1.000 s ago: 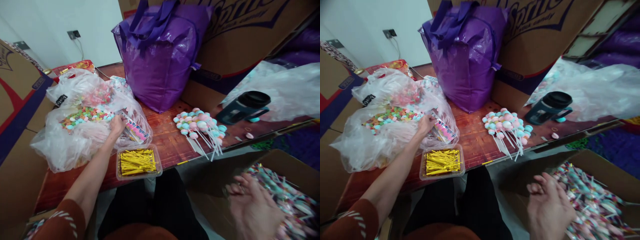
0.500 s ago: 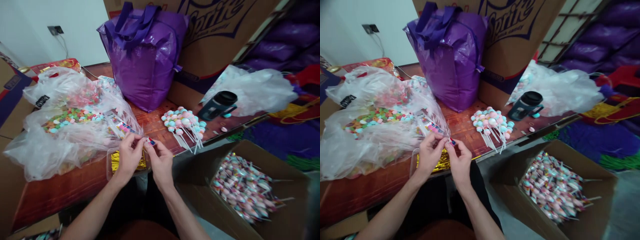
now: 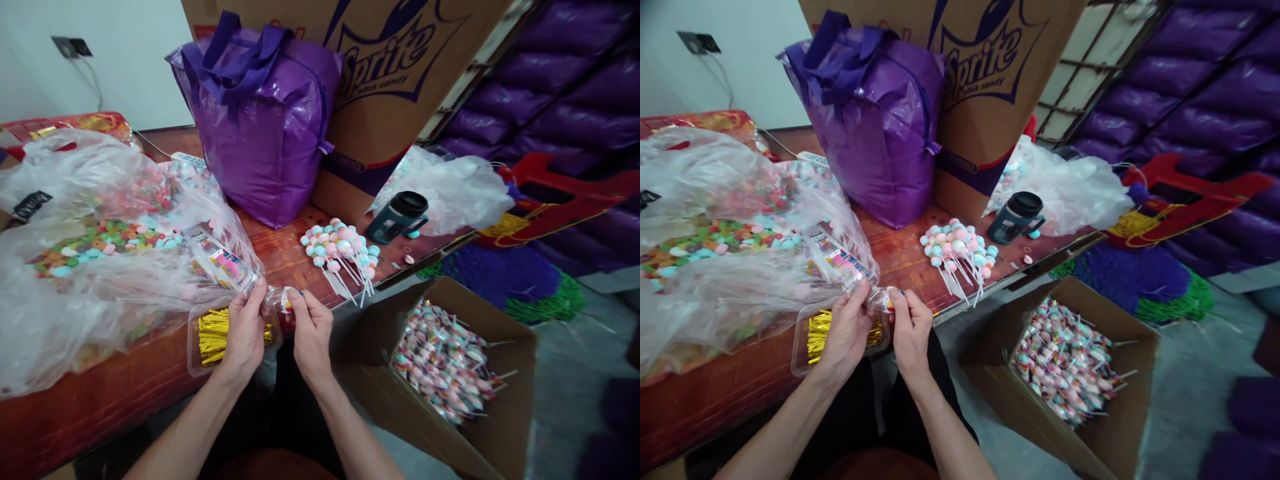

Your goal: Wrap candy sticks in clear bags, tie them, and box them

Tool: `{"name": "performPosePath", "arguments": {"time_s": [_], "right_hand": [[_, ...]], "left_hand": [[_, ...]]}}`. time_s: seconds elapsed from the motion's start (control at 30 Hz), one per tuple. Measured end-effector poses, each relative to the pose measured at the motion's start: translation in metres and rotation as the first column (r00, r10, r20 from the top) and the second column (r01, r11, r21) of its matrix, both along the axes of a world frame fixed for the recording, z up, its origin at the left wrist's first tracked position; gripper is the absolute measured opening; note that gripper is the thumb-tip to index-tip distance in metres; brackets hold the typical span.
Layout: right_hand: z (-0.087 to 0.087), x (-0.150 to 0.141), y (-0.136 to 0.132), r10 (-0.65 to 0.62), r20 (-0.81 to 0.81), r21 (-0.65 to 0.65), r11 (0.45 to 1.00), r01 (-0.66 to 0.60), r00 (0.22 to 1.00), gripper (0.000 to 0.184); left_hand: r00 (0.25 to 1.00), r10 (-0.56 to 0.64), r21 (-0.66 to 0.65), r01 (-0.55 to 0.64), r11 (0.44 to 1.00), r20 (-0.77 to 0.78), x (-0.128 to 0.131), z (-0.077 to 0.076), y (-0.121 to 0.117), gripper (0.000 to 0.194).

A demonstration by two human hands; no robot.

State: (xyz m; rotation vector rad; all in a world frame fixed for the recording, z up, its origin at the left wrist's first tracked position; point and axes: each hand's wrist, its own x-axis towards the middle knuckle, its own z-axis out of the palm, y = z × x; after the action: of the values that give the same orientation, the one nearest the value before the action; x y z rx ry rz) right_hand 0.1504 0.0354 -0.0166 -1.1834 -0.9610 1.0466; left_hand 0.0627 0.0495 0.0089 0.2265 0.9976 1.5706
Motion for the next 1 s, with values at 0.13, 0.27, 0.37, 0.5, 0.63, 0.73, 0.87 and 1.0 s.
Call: {"name": "performPosePath", "arguments": {"time_s": [0.13, 0.27, 0.37, 0.5, 0.63, 0.73, 0.87, 1.0], "right_hand": [[-0.002, 0.005, 0.005, -0.023, 0.065, -0.004, 1.0, 0.023, 0.998, 0.046], [-0.003, 0.011, 0.006, 0.017, 0.194, 0.052, 0.998, -0.027, 0.981, 0.045], [-0.003, 0.011, 0.004, 0.028, 0.279, 0.094, 0.994, -0.056, 0.96, 0.044], [0.002, 0.019, 0.009, -0.018, 0.44, 0.159, 0.986, -0.058, 0.898, 0.045], [0.021, 0.049, 0.039, -0.289, 0.76, 0.345, 0.939, 0.016, 0.582, 0.038], [0.038, 0.078, 0.071, -0.385, 0.913, 0.359, 0.915, 0.186, 0.133, 0.025], [0.047, 0.104, 0.098, -0.081, 0.986, 0.128, 0.925, 0.359, -0.142, 0.026], [0.038, 0.115, 0.101, 0.019, 0.996, 0.018, 0.922, 0.386, -0.092, 0.032]], "left_hand": [[0.999, -0.02, -0.036, 0.021, 0.999, 0.029, -0.003, -0.002, -0.003, 0.038], [0.998, 0.02, -0.045, -0.017, 0.999, 0.051, -0.014, -0.002, 0.001, 0.036], [0.996, 0.068, -0.044, -0.066, 0.997, 0.061, -0.015, -0.002, 0.006, 0.037], [0.993, 0.116, 0.031, -0.116, 0.993, -0.004, -0.01, 0.0, 0.011, 0.041], [0.991, 0.132, 0.031, -0.131, 0.991, -0.031, -0.012, 0.0, 0.015, 0.043], [0.988, 0.151, 0.015, -0.151, 0.988, -0.008, -0.019, -0.001, 0.019, 0.043], [0.989, 0.147, 0.011, -0.147, 0.989, 0.017, -0.026, -0.003, 0.024, 0.045], [0.987, 0.157, -0.021, -0.156, 0.987, 0.046, -0.03, -0.007, 0.027, 0.044]]}}
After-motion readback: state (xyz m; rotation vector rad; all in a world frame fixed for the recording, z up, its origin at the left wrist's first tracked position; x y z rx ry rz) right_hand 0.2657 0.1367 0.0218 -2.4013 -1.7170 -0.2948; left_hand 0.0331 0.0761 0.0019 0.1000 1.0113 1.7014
